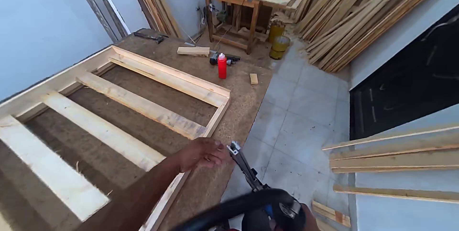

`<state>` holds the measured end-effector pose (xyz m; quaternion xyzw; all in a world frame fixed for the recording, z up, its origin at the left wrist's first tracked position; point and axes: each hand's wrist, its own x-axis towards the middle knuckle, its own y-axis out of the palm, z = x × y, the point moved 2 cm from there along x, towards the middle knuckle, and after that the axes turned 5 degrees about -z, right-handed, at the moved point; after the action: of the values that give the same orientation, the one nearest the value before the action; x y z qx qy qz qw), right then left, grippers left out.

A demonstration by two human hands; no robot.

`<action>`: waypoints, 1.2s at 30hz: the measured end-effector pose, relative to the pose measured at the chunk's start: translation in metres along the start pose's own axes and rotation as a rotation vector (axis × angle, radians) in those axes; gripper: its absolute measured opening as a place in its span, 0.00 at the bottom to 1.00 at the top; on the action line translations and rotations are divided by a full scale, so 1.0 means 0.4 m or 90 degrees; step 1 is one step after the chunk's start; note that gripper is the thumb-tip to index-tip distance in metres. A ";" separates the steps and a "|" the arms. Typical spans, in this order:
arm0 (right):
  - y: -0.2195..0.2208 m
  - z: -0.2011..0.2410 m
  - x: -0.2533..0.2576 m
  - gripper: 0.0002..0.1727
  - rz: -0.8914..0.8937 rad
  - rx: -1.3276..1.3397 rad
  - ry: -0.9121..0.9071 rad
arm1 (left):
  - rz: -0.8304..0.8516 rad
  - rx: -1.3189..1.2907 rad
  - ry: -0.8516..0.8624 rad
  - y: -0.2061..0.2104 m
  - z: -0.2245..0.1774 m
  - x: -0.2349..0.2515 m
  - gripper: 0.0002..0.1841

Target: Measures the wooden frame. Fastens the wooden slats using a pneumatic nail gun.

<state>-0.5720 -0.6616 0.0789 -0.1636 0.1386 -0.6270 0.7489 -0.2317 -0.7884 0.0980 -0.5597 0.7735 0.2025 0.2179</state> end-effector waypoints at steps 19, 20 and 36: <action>-0.077 -0.317 1.050 0.24 0.456 0.240 -0.201 | -0.598 -0.025 -0.124 -0.200 0.003 0.734 0.16; -0.080 -0.315 1.057 0.25 0.450 0.219 -0.185 | -0.613 -0.031 -0.124 -0.190 0.004 0.730 0.17; -0.087 -0.301 1.127 0.16 0.589 0.120 -0.123 | -0.628 -0.096 -0.119 -0.191 -0.001 0.735 0.16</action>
<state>-0.5738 -1.1197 -0.0169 -0.0740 0.0693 -0.2198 0.9703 -0.2407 -1.0394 -0.0728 -0.8523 0.3773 0.1800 0.3144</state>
